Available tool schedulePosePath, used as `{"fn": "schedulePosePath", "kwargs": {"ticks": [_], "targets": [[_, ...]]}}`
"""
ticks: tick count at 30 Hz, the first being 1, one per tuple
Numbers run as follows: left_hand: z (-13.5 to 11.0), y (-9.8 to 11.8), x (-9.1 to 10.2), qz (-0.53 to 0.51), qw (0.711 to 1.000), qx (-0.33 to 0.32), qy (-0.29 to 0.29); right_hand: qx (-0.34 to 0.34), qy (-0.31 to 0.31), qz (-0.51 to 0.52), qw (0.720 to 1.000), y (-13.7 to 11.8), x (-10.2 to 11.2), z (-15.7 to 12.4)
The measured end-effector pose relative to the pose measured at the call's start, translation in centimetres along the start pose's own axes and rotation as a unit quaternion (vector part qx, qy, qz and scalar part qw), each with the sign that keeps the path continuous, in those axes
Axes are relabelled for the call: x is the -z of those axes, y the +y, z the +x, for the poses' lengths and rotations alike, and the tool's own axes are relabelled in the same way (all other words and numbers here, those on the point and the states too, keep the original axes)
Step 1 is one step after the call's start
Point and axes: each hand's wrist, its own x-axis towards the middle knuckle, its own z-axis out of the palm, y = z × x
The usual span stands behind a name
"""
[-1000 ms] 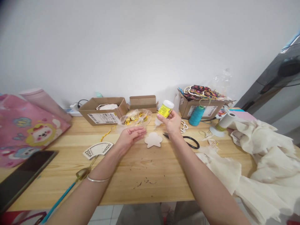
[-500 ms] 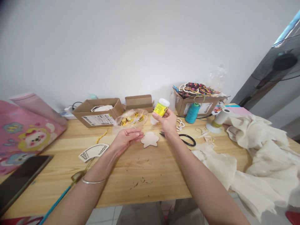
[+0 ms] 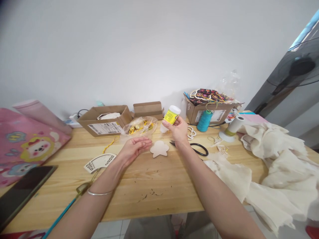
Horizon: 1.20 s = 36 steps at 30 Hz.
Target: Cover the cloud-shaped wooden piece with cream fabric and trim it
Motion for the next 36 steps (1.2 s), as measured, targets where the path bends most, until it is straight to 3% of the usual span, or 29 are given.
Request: {"fn": "schedulePosePath", "kwargs": {"ticks": [8, 16, 23, 30, 36], "targets": [[0.09, 0.09, -0.12, 0.010, 1.000, -0.007, 0.025, -0.005, 0.002, 0.000, 1.000, 0.03, 0.07, 0.07], [0.12, 0.01, 0.12, -0.008, 1.000, -0.007, -0.002, -0.008, 0.002, 0.009, 1.000, 0.18, 0.12, 0.08], [0.34, -0.20, 0.34, -0.016, 0.999, -0.030, 0.001, -0.038, -0.070, 0.063, 0.995, 0.20, 0.16, 0.07], [0.30, 0.05, 0.35, 0.074, 0.995, -0.048, 0.047, -0.102, -0.116, 0.067, 0.986, 0.14, 0.04, -0.07], [0.52, -0.33, 0.51, 0.185, 0.976, -0.093, 0.063, -0.062, -0.105, -0.039, 0.992, 0.60, 0.13, -0.17]]}}
